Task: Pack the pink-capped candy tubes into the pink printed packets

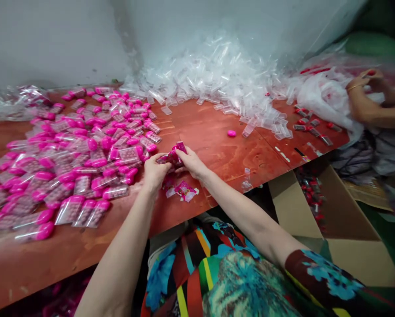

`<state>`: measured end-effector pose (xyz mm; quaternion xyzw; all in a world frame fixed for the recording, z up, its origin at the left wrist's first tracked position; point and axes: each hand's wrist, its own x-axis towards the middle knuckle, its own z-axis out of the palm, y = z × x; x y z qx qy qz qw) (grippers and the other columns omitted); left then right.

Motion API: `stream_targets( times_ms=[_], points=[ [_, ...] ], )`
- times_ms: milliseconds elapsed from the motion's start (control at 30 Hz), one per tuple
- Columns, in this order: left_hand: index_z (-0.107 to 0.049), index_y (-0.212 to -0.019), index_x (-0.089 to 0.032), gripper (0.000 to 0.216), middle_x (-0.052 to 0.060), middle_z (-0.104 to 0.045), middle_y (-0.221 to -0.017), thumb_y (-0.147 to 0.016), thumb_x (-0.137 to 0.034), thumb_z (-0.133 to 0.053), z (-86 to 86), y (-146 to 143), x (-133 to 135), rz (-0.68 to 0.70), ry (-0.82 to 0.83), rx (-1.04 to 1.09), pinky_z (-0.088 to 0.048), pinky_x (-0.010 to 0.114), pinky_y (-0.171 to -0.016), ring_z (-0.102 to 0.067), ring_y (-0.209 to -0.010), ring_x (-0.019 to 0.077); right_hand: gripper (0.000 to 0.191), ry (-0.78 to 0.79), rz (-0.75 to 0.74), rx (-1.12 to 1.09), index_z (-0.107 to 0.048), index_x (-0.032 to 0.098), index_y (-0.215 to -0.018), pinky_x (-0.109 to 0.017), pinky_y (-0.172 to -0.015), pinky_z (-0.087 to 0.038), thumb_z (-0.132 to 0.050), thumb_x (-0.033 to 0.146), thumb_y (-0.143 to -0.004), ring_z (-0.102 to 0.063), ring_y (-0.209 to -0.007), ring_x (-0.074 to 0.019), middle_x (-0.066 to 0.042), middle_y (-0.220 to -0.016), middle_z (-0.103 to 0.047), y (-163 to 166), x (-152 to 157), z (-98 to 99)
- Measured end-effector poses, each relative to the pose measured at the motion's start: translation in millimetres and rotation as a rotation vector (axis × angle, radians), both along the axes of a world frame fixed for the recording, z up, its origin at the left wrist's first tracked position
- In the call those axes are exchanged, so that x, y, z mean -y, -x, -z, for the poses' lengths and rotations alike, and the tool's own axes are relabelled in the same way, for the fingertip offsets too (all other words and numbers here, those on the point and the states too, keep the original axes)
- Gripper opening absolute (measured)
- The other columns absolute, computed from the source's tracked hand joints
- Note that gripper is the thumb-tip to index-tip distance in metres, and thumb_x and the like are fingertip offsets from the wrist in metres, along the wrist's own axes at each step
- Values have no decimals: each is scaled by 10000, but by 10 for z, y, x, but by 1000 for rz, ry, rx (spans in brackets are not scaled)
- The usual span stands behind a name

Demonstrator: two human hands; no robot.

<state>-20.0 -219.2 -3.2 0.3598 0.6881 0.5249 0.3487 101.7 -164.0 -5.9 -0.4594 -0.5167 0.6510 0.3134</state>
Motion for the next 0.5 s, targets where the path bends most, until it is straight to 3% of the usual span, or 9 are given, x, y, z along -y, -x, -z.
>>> stream_targets(
  times_ms=[100, 200, 267, 333, 400, 500],
  points=[
    [-821, -1038, -147, 490, 59, -776, -937, -557, -220, -759, -141, 223, 727, -155, -113, 50, -605, 301, -737, -726, -813, 211, 280, -9, -96, -195, -595, 244, -1326, -257, -658, -657, -614, 396, -1092, -718, -759, -147, -22, -1047, -724, 210, 553, -114],
    [-847, -966, -195, 413, 60, -786, -1090, -553, -188, -867, -294, 446, 1793, -289, -196, 24, -627, 306, -851, -752, -1013, 247, 328, -147, -304, -318, -615, 263, -1359, -357, -972, -656, -659, 347, -1045, -728, -1120, -211, -46, -1263, -719, 369, 1319, -215],
    [-849, -928, -212, 400, 51, -799, -1120, -534, -180, -909, -305, 544, 2557, -387, -114, 98, -636, 305, -875, -761, -1031, 248, 331, -174, -507, -363, -622, 240, -1345, -409, -1149, -561, -648, 290, -1019, -667, -1296, -235, -66, -1372, -692, 454, 1873, -231],
    [-834, -886, -227, 407, 32, -815, -949, -490, -223, -930, -180, 620, 3238, -543, 67, 260, -656, 322, -768, -775, -864, 243, 484, -48, -723, -269, -564, 208, -1443, -439, -1174, -532, -665, 248, -971, -673, -1299, -255, -96, -1395, -684, 570, 2404, -169],
    [-754, -717, -224, 301, 23, -780, -749, -469, -295, -910, 59, 702, 3741, -674, 230, 286, -656, 360, -674, -754, -704, 253, 729, 164, -924, -27, -473, 202, -1559, -469, -1096, -577, -767, 321, -903, -717, -1220, -297, -116, -1359, -697, 759, 2852, -21],
    [-601, -567, -251, 285, 8, -656, -530, -702, -449, -756, 401, 846, 4128, -634, 458, -159, -649, 430, -653, -709, -590, 255, 916, 359, -1101, 218, -438, 201, -1592, -443, -924, -636, -860, 399, -803, -750, -1078, -317, -99, -1207, -731, 1153, 3270, 263]
  ],
)
